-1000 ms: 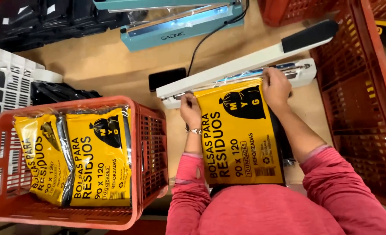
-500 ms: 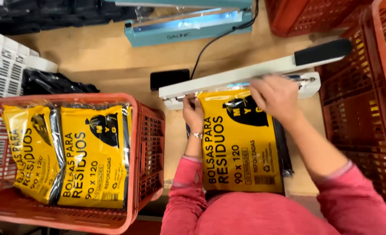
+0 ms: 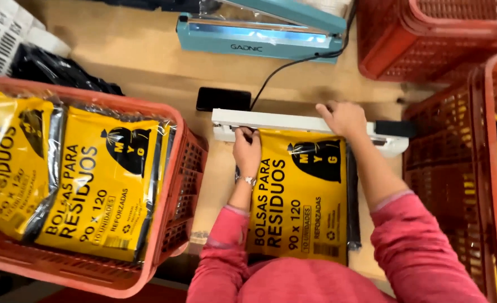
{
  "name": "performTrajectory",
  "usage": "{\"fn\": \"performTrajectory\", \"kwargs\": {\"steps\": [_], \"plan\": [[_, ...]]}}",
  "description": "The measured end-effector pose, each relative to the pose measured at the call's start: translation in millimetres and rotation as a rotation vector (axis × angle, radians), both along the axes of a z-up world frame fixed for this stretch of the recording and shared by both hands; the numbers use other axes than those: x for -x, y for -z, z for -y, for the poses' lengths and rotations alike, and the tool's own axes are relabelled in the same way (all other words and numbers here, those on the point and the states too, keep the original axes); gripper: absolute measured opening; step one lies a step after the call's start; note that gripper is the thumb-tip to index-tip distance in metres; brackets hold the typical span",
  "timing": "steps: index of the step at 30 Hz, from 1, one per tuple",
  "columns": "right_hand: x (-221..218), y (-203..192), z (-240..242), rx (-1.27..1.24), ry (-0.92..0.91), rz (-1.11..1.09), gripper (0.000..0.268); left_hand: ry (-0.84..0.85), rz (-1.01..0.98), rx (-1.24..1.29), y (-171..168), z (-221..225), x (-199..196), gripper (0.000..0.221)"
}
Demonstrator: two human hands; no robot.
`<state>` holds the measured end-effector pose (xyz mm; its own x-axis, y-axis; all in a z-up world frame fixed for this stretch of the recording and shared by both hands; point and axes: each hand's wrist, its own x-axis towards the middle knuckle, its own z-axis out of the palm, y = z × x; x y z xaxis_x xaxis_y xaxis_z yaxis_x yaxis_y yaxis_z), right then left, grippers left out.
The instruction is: Sealing the open ends of plastic bags using a heat sealer and placing them into sorting baskets.
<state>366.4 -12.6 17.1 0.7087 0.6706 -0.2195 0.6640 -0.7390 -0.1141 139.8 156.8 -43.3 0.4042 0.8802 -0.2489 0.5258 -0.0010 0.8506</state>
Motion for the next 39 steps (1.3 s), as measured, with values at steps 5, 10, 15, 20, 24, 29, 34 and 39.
{"fn": "performTrajectory", "kwargs": {"steps": [5,10,15,20,24,29,34,39], "plan": [[-13,26,8,0.004,0.005,-0.045,0.082,0.206,-0.078,-0.026,-48,16,27,0.041],[-18,34,8,-0.071,0.025,0.014,0.067,0.341,-0.147,-0.035,-54,19,38,0.058],[-21,47,14,0.002,0.025,0.017,0.068,0.452,-0.317,-0.025,-51,33,62,0.064],[-21,48,18,0.001,-0.033,0.048,0.075,0.522,-0.472,-0.077,-35,53,78,0.064],[-11,40,16,-0.004,-0.152,0.204,0.074,0.396,-0.283,-0.31,-27,59,85,0.046],[-21,61,24,0.123,-0.2,0.416,0.078,0.412,-0.179,-0.128,-32,60,89,0.046],[-31,78,28,0.169,-0.169,0.456,0.072,0.438,-0.233,-0.068,-42,59,88,0.05],[-28,74,28,0.113,-0.157,0.394,0.071,0.443,-0.23,-0.112,-36,62,89,0.05]]}}
